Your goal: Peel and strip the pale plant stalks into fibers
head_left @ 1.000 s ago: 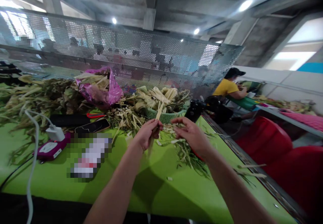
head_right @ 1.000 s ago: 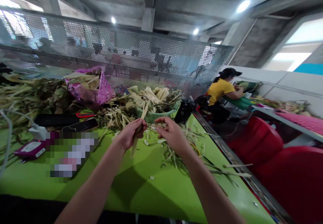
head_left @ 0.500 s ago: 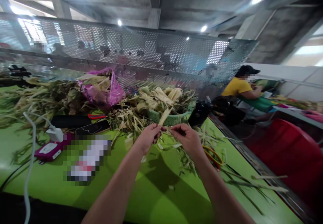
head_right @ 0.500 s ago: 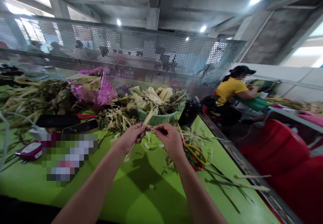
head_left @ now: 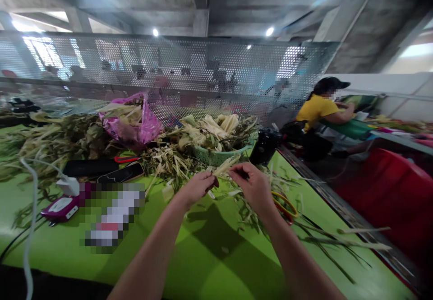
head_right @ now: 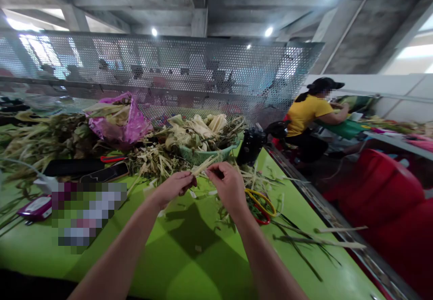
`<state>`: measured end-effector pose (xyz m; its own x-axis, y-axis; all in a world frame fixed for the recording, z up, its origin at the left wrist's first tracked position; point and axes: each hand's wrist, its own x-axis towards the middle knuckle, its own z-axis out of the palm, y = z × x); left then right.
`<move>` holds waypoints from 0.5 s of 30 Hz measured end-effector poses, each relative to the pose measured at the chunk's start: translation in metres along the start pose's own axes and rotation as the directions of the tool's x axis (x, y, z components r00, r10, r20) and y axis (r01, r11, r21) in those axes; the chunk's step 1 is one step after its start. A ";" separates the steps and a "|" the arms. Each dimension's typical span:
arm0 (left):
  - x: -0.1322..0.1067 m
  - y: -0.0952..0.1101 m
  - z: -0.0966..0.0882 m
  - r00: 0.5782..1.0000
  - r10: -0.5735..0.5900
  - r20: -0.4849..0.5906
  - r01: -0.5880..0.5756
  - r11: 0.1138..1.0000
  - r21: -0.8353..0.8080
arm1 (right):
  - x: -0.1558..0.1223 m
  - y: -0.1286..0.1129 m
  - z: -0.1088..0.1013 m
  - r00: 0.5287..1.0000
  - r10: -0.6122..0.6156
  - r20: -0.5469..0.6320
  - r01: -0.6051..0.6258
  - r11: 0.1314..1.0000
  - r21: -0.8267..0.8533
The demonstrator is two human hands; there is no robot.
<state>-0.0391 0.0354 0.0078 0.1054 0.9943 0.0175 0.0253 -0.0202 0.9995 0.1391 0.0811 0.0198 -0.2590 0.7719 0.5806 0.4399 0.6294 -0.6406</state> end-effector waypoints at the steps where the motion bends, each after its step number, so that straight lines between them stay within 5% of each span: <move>1: 0.000 0.000 -0.001 1.000 0.007 -0.001 -0.007 1.000 0.015 | 0.000 -0.001 -0.001 1.000 -0.015 -0.001 0.015 1.000 -0.017; 10: -0.002 0.003 -0.005 0.958 0.207 -0.200 -0.117 0.915 0.387 | 0.002 -0.009 -0.013 0.965 -0.110 0.237 0.155 0.971 -0.182; 15: -0.007 -0.005 -0.003 0.946 0.296 -0.136 -0.195 0.850 0.489 | 0.002 -0.015 -0.019 0.938 -0.124 0.323 0.218 0.937 -0.273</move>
<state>-0.0433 0.0290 0.0030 -0.0282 0.9485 0.3156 0.4866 -0.2628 0.8332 0.1478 0.0711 0.0401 -0.5751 0.6749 0.4624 0.5906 0.7336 -0.3362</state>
